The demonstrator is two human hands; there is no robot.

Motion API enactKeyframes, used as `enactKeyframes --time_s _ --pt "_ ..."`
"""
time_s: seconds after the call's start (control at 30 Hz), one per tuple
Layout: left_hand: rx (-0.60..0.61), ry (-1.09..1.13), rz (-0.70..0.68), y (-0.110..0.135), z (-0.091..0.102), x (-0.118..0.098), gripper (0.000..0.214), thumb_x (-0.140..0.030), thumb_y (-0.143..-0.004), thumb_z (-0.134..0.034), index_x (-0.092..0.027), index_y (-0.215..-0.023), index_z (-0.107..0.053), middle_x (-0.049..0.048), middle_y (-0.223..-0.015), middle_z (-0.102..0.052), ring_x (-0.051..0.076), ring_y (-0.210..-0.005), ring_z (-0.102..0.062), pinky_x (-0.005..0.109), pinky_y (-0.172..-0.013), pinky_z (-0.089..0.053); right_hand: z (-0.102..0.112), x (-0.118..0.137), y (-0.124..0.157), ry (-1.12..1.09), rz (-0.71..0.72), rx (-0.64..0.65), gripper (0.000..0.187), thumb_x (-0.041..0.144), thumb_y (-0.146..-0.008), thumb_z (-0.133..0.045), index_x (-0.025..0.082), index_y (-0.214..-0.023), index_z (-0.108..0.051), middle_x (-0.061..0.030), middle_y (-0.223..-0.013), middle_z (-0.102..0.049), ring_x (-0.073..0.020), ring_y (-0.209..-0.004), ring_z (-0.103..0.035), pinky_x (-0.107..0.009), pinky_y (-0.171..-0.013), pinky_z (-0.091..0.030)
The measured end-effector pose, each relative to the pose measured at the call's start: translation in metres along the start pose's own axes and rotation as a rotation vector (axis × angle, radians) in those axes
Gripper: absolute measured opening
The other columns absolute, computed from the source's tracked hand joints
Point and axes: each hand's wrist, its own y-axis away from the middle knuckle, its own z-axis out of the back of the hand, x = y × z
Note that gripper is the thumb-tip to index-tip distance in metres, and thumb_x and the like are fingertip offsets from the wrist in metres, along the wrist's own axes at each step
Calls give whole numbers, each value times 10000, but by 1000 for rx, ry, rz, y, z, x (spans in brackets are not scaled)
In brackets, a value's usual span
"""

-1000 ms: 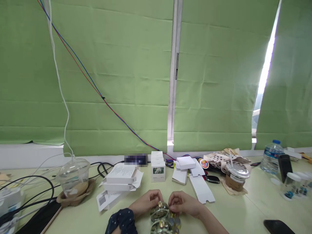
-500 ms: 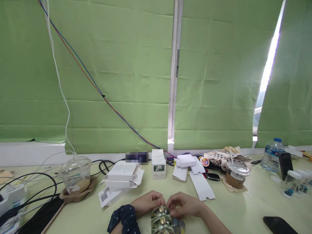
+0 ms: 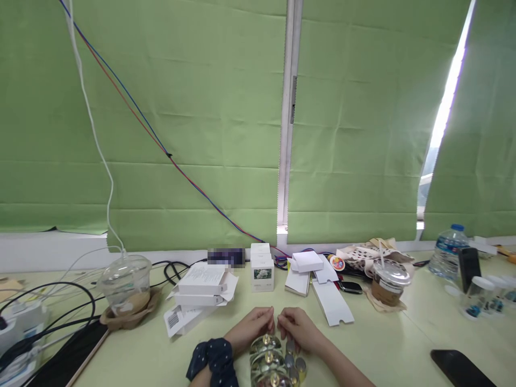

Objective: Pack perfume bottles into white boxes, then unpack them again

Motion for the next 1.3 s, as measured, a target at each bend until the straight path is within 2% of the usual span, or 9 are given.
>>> enactKeyframes --time_s 0.07,0.17,0.27,0.4,0.57,0.93,1.1,1.23,1.3 --pt "3 -6 15 0 -4 -1 648 -819 -709 -430 -191 -561 -492 -46 -551 -471 114 -530 -349 272 -560 -240 -2 0 -1 9 -21 -11 580 777 -734 -454 206 -640 -496 45 -522 -524 -75 -329 -366 -228 -327 -284" --pt "19 -9 31 2 -6 -4 702 -843 -724 -340 -190 -537 -516 -30 -555 -486 136 -564 -399 280 -577 -262 6 7 6 7 -76 89 598 783 -741 -442 199 -628 -513 62 -490 -501 -66 -282 -375 -218 -321 -267" --pt "24 -28 59 4 -5 -5 713 -844 -726 -331 -189 -552 -550 -44 -531 -451 133 -547 -368 279 -563 -242 23 15 17 -28 -161 243 555 747 -677 -580 199 -761 -560 69 -561 -571 -56 -262 -430 -204 -337 -331" --pt "24 -60 94 4 -2 -2 687 -839 -714 -374 -195 -569 -562 -69 -497 -381 126 -521 -298 280 -543 -207 36 21 25 -141 -234 454 560 582 -568 -790 201 -921 -580 39 -765 -666 -45 -311 -546 -191 -431 -451" --pt "32 -66 104 3 -1 0 666 -841 -687 -423 -196 -568 -541 -72 -503 -383 120 -521 -292 276 -539 -200 32 26 26 -81 -297 588 635 548 -459 -847 211 -891 -527 97 -458 -607 -86 -274 -532 -157 -369 -405" --pt "140 -26 123 4 -6 3 622 -818 -669 -493 -204 -577 -499 -79 -500 -395 106 -503 -288 267 -531 -197 25 19 27 39 -268 570 723 593 -334 -846 236 -873 -521 96 -504 -619 -85 -290 -522 -196 -362 -442" --pt "200 -29 126 9 -7 -4 602 -794 -641 -568 -200 -570 -495 -68 -537 -423 108 -537 -306 270 -546 -189 23 25 30 128 -232 570 562 481 -449 -846 233 -864 -559 85 -517 -613 -97 -328 -535 -207 -370 -420" --pt "274 -23 150 11 -7 -6 599 -778 -605 -624 -194 -561 -496 -70 -538 -430 100 -534 -296 268 -550 -182 22 36 33 305 -158 538 357 306 -503 -821 231 -756 -580 78 -531 -609 -106 -363 -551 -217 -397 -397" --pt "317 -11 168 12 -6 -6 597 -771 -579 -652 -193 -567 -503 -69 -545 -451 97 -533 -314 262 -550 -195 21 39 34 384 -141 536 326 267 -498 -820 234 -702 -568 82 -540 -601 -102 -377 -551 -218 -410 -394"
